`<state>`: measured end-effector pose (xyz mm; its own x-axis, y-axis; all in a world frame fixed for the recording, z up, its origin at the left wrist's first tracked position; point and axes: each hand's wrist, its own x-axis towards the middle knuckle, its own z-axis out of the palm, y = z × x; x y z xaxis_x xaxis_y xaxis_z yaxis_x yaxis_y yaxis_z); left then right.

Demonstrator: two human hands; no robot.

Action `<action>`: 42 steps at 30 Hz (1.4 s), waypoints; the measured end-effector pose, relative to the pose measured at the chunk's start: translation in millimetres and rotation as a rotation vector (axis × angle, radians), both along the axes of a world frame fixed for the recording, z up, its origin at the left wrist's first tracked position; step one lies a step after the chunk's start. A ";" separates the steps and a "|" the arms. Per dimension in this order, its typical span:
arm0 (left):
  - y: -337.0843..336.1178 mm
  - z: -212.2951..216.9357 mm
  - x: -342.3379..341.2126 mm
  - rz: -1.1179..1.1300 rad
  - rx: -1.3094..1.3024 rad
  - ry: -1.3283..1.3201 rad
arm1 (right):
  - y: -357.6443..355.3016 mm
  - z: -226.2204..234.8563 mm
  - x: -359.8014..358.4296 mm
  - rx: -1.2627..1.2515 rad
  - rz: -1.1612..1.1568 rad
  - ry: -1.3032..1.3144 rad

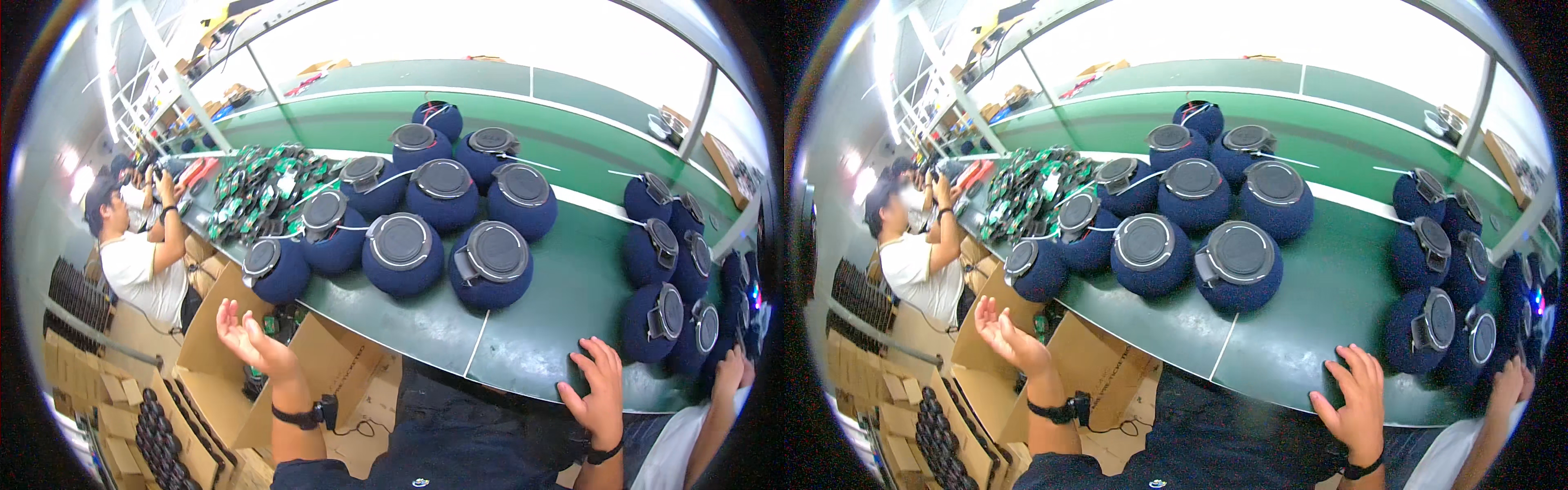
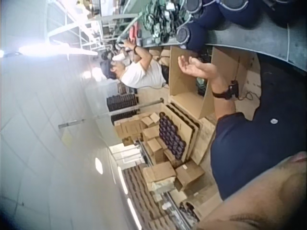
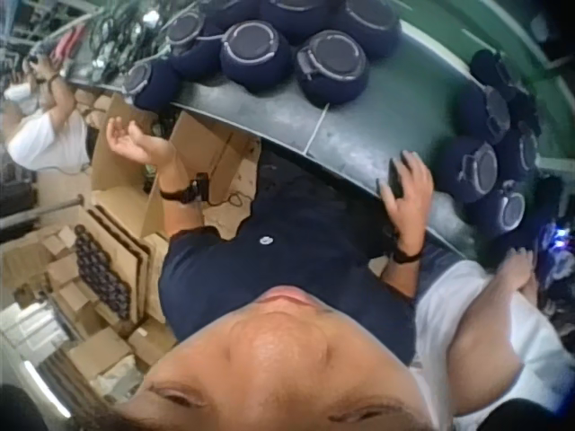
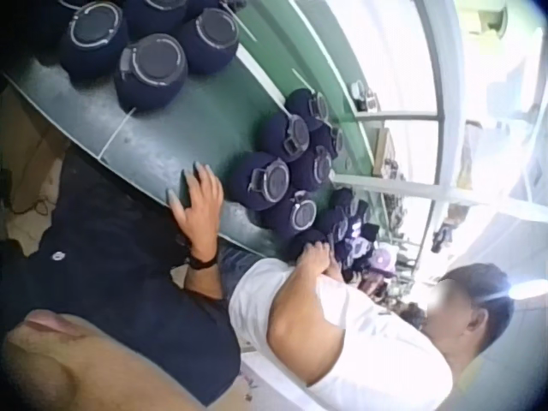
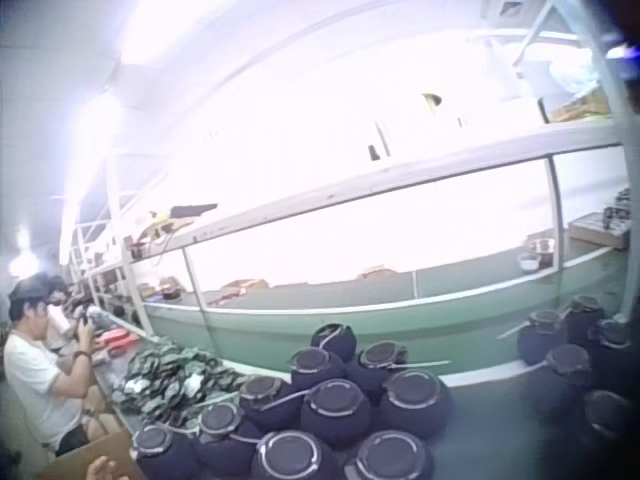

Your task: Assembling electronic speakers on a factory assembly line, including wiring circuit boards and fitting components.

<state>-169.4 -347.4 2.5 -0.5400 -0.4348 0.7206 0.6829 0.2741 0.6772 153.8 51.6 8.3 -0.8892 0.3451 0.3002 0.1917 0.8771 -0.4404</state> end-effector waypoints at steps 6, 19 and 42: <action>105.3 147.5 23.4 -0.764 -0.619 0.023 | 3.1 0.0 2.3 0.012 0.011 0.013; 404.2 172.6 -223.8 -0.284 -1.834 -0.218 | 14.7 -1.8 7.2 -0.068 -0.015 0.022; 412.7 134.9 -269.5 -0.244 -1.659 0.060 | 21.0 9.8 2.9 -0.065 0.009 -0.016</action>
